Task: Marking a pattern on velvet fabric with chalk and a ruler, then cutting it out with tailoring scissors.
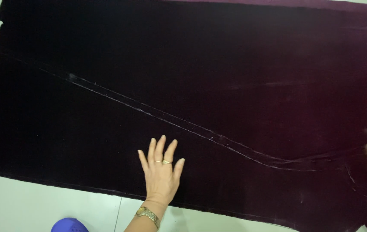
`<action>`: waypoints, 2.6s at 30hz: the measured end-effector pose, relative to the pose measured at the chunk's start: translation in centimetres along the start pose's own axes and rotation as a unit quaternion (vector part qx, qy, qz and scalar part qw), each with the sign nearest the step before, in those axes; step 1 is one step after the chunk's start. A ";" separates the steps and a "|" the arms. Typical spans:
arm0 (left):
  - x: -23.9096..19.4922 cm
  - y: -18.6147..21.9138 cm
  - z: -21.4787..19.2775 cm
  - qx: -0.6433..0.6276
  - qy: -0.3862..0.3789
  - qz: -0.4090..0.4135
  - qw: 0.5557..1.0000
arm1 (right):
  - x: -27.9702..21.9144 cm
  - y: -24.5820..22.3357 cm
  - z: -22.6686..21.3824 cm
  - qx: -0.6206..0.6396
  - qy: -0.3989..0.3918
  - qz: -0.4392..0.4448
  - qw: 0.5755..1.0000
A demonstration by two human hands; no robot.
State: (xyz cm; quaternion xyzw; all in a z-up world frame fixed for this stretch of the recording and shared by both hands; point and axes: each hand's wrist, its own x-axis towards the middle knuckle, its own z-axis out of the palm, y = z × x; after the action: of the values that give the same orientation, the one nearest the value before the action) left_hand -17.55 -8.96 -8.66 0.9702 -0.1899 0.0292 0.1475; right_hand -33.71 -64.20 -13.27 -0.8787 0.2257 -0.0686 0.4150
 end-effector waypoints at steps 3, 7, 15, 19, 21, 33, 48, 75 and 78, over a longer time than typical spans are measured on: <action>-0.1 1.2 0.6 0.008 0.026 0.058 0.998 | -1.5 -13.8 4.8 0.078 -0.059 0.090 0.991; -0.2 2.1 1.3 0.010 0.032 0.070 0.997 | -0.3 -20.2 6.0 0.023 -0.279 0.156 0.947; 0.0 2.4 1.4 0.013 0.003 0.054 0.998 | 1.9 -19.8 6.4 -0.113 -0.563 0.040 0.818; -0.1 2.2 1.7 -0.007 -0.012 0.044 0.999 | 2.4 -18.8 6.7 -0.169 -0.571 0.093 0.798; -0.1 2.2 1.6 0.003 -0.002 0.047 0.999 | 2.6 -19.1 6.5 -0.231 -0.575 0.102 0.778; 0.0 2.2 1.7 0.013 0.022 0.053 0.998 | 2.5 -17.2 5.3 -0.208 -0.584 0.104 0.778; 0.0 2.1 1.8 0.018 0.018 0.052 0.998 | 1.6 -22.2 12.3 -0.189 -0.519 0.092 0.829; -0.1 2.1 1.9 0.007 0.019 0.050 0.999 | 1.9 -23.4 13.7 -0.203 -0.488 0.124 0.840; -0.1 2.1 2.1 0.005 0.026 0.050 0.998 | 2.4 -22.9 13.1 -0.204 -0.531 0.120 0.813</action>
State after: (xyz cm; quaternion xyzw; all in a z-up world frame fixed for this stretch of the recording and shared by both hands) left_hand -18.47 -11.37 -10.09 0.9590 -0.2345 0.0629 0.1464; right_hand -19.75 -43.48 -4.45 -0.8088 0.0829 0.5069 0.2863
